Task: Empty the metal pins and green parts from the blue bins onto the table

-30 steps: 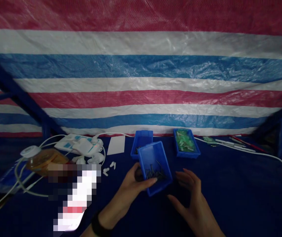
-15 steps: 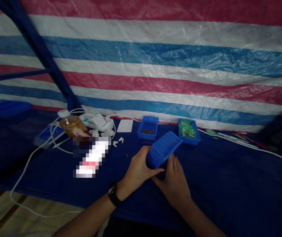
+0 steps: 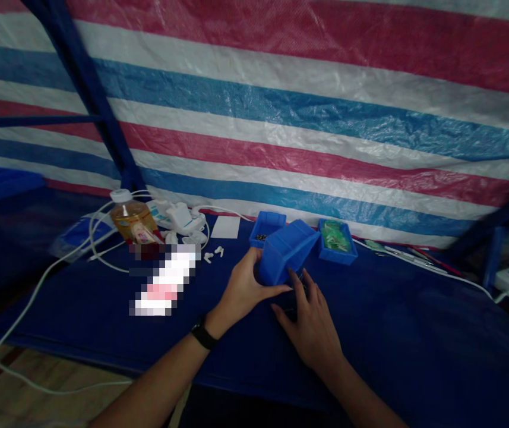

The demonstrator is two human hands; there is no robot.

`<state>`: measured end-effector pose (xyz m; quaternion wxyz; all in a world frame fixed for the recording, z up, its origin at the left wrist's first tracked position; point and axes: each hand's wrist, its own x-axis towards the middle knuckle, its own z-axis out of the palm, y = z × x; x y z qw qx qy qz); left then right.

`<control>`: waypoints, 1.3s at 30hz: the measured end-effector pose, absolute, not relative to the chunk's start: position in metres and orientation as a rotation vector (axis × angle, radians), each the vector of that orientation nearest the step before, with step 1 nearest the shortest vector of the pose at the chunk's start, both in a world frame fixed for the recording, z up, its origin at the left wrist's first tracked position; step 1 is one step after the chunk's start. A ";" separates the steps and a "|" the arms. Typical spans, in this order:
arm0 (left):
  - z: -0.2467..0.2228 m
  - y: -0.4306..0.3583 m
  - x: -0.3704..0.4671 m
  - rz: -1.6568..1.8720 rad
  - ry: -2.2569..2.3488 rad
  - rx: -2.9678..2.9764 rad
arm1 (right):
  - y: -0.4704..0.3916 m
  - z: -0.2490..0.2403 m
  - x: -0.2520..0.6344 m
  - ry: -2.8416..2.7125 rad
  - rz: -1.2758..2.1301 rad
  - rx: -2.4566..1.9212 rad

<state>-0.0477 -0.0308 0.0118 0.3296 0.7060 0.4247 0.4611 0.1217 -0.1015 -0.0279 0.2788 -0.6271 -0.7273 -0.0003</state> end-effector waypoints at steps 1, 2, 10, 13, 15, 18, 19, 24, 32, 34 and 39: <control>0.014 -0.028 -0.050 1.232 1.127 1.800 | -0.102 -0.028 0.122 -1.954 -0.001 -1.691; 0.015 -0.026 -0.052 1.253 1.144 1.754 | -0.102 -0.027 0.121 -1.958 -0.003 -1.693; 0.048 0.001 -0.049 1.411 1.192 1.618 | -0.101 -0.031 0.123 -1.986 -0.052 -1.649; 0.075 0.025 -0.029 1.406 1.334 1.812 | -0.100 -0.035 0.123 -1.961 -0.067 -1.632; 0.088 0.042 -0.012 1.266 1.478 2.001 | -0.100 -0.037 0.123 -1.951 -0.078 -1.614; 0.093 0.062 0.010 0.866 1.653 2.228 | -0.099 -0.040 0.123 -1.949 -0.081 -1.596; 0.091 0.066 0.017 0.737 1.689 2.274 | -0.098 -0.042 0.124 -1.944 -0.085 -1.593; 0.082 0.071 0.040 0.536 1.795 2.445 | -0.092 -0.053 0.126 -1.916 -0.157 -1.568; 0.073 0.049 0.027 0.638 1.577 2.758 | -0.095 -0.051 0.122 -1.834 -0.165 -1.518; 0.065 0.037 0.014 0.716 1.439 2.876 | -0.092 -0.032 0.129 -1.721 -0.142 -1.531; 0.044 0.013 -0.016 0.956 1.212 2.972 | -0.049 0.020 0.186 -1.503 -0.364 -1.690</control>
